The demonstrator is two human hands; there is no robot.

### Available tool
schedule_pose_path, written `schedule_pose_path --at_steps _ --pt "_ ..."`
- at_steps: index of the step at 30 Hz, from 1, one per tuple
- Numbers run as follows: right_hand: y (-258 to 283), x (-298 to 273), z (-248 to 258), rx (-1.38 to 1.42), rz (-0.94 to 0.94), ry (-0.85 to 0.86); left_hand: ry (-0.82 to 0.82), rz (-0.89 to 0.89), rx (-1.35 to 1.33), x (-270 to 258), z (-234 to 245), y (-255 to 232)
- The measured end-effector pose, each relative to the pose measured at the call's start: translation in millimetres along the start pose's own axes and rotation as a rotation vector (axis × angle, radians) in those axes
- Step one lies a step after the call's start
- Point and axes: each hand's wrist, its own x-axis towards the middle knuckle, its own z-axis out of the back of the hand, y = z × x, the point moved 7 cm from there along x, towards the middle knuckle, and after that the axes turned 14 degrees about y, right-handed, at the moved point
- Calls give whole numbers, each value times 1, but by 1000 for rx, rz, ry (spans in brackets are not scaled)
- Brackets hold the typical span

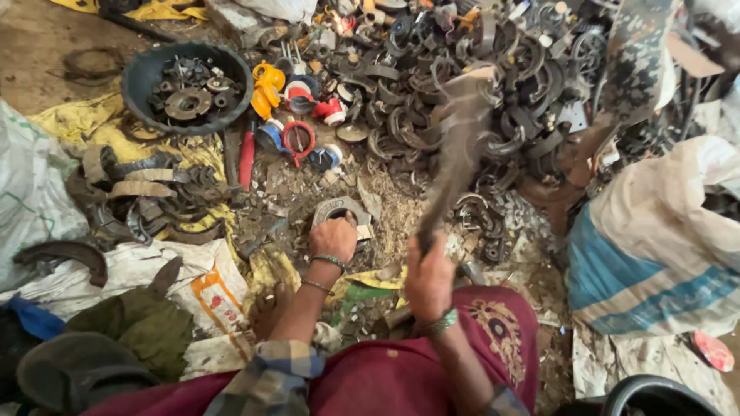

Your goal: The person sits on the floor and repeatedly strikes curved metal pieces with a hammer to break them into smaller fragments. The person holds each piece in place on a metal block while striking it, then discards the broken pieces onto a growing pile.

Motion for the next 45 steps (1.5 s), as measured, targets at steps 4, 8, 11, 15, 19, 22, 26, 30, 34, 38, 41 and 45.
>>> schedule_pose_path --at_steps 4,8,11,15,19,22,26,30,34,38,41,45 --pt "-8 -12 18 101 501 -305 28 1 18 11 -9 1" --pt "-93 30 -92 -230 -15 222 -17 -19 -4 15 -22 12" --pt "-107 29 -113 -480 23 309 -66 -83 25 9 -13 -3" --pt "-71 15 -48 -434 118 1 152 5 56 11 -16 2" --pt "-18 -10 30 149 377 -290 -12 -11 24 -1 -1 1" --pt "-17 -8 33 302 580 -385 16 -16 23 8 0 -1" --pt "-86 20 -89 -404 -45 247 12 -15 10 -1 -11 4" --pt "-82 28 -102 -424 10 282 -43 -19 1 11 20 -2" --pt "-60 3 -26 -150 -8 3 112 16 17 -3 -14 2" --pt "-10 -3 31 310 520 -312 -17 -4 -15 6 -2 10" --pt "-24 1 7 293 672 -319 -25 -37 -19 14 -7 18" --pt "-101 18 -116 -470 -19 296 -42 -101 29 20 -18 25"
